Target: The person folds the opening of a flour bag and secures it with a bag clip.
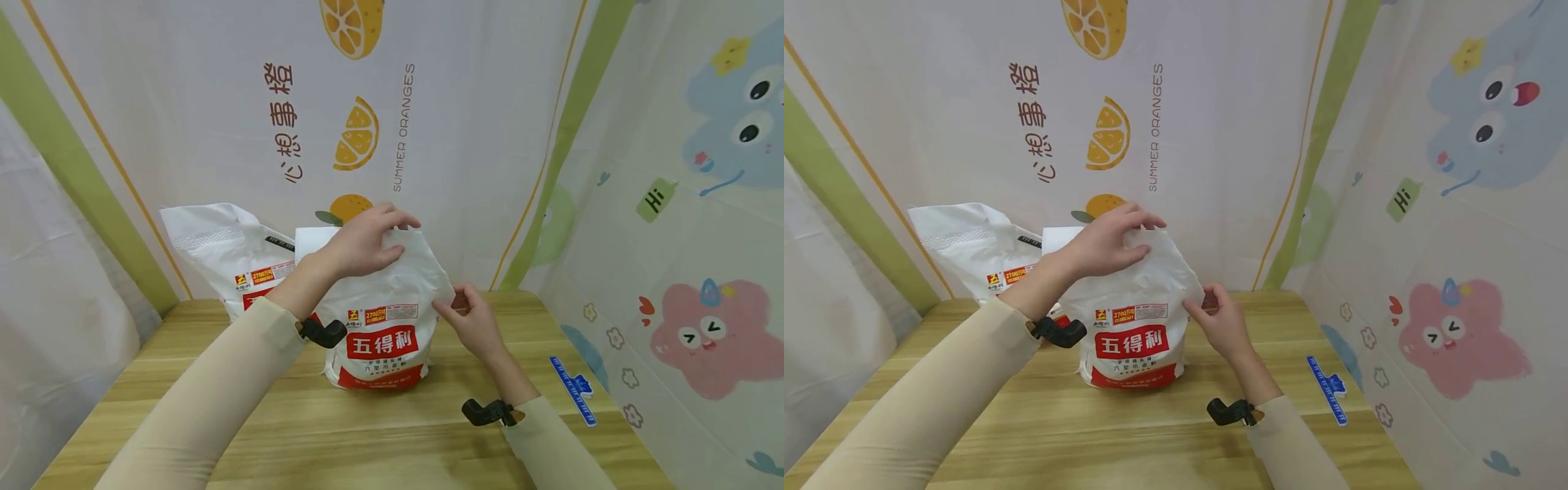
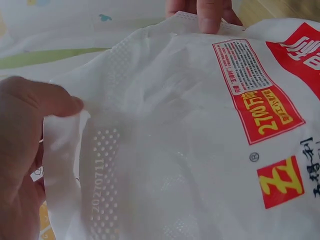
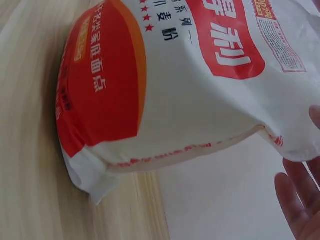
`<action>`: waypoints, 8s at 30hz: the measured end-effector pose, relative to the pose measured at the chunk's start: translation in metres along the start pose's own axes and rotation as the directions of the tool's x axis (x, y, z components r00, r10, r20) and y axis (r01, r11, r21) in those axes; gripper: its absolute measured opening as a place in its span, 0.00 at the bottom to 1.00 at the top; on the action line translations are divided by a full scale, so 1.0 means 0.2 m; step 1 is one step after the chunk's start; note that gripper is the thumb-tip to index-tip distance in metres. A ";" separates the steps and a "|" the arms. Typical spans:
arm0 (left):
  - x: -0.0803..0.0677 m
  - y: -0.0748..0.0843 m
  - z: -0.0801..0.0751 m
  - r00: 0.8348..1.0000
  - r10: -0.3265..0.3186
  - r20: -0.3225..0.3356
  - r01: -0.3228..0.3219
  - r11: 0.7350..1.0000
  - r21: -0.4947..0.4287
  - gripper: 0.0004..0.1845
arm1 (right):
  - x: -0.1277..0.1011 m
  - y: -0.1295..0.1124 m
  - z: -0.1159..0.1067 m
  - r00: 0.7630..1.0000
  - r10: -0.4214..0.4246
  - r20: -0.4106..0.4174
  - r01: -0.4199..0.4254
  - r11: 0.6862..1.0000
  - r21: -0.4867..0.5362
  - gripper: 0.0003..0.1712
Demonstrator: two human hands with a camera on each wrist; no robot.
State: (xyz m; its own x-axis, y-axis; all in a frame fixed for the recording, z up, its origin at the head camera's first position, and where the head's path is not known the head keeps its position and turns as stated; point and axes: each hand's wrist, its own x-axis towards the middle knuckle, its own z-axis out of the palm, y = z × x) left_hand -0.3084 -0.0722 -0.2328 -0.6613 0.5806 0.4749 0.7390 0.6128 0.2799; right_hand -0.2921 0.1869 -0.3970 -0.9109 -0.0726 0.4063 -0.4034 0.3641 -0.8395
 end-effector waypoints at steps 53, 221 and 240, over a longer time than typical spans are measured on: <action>-0.08 0.00 0.06 0.995 0.085 0.057 -0.097 0.964 0.246 0.07 | -0.01 0.01 0.05 0.993 -0.120 -0.007 0.119 0.988 -0.103 0.10; -0.09 0.00 0.06 0.964 0.228 0.138 -0.266 0.850 0.455 0.07 | 0.11 -0.12 0.16 0.859 -0.511 -0.030 0.467 0.807 -0.362 0.03; -0.09 0.02 0.07 0.972 0.172 0.163 -0.226 0.880 0.417 0.10 | 0.13 -0.21 0.23 0.888 -0.460 -0.001 0.431 0.833 -0.346 0.06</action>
State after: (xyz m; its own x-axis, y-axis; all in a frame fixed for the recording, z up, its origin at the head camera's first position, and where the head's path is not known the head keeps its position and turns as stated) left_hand -0.2948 -0.0729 -0.2530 -0.5364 0.7567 0.3737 0.7462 0.6321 -0.2090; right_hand -0.3028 0.1275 -0.3682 -0.6234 -0.2311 0.7470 -0.6988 0.5933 -0.3997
